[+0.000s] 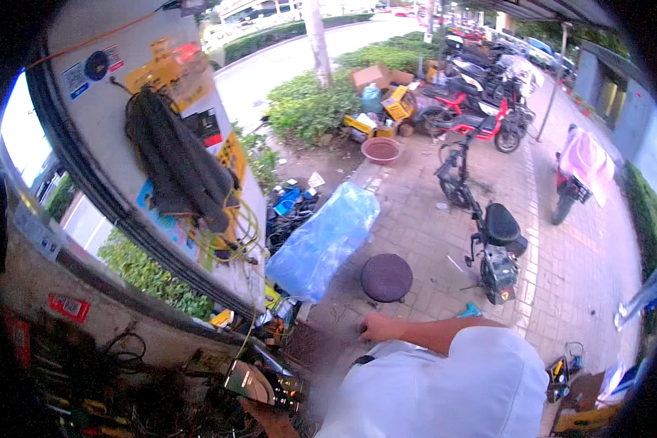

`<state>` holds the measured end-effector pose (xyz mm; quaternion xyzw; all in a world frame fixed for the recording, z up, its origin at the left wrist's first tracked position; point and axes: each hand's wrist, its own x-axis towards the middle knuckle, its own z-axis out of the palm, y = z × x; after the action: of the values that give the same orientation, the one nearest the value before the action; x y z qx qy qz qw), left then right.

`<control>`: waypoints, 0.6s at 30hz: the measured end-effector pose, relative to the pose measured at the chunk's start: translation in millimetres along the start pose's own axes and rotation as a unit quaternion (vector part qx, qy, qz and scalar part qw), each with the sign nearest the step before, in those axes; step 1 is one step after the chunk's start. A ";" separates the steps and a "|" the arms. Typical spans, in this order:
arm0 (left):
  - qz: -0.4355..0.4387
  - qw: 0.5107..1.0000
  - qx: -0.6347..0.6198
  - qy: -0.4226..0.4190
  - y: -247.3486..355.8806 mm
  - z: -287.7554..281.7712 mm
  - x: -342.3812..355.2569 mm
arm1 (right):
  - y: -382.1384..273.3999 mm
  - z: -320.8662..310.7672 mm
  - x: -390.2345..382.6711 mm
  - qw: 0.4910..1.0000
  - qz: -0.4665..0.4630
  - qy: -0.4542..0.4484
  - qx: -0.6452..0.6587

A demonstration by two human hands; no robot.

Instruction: The person works on an electric scooter in a repair shop, initially adjusting the handlebars and then removing the seat to access the battery compartment. They remove the battery, inspect the internal wiring, and appear to be performing electrical maintenance.

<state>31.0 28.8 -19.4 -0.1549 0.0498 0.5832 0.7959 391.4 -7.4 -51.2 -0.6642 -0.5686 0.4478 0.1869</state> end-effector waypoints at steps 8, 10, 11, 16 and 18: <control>-0.143 0.983 0.033 -0.106 -122.3 27.3 30.2 | 17.1 -17.7 -33.5 0.993 -0.015 -0.019 0.112; -0.040 0.986 0.164 0.010 -133.5 17.9 32.4 | 13.3 -33.7 -32.3 0.982 -0.028 -0.026 0.184; -0.004 0.976 0.215 0.037 -139.7 16.6 36.3 | -1.4 -50.1 -32.3 0.974 -0.061 -0.013 0.219; 0.011 0.941 0.314 -0.128 -191.5 5.9 59.0 | -1.1 -86.0 -37.5 0.928 -0.082 -0.090 0.353; 0.022 0.933 0.334 -0.134 -205.8 -6.9 61.2 | -14.4 -123.2 -62.7 0.887 -0.049 -0.112 0.445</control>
<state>245.2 26.7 -3.0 0.2005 0.1376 0.5658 0.7879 485.4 -29.1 48.9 -0.4276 -0.3586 0.7156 0.4202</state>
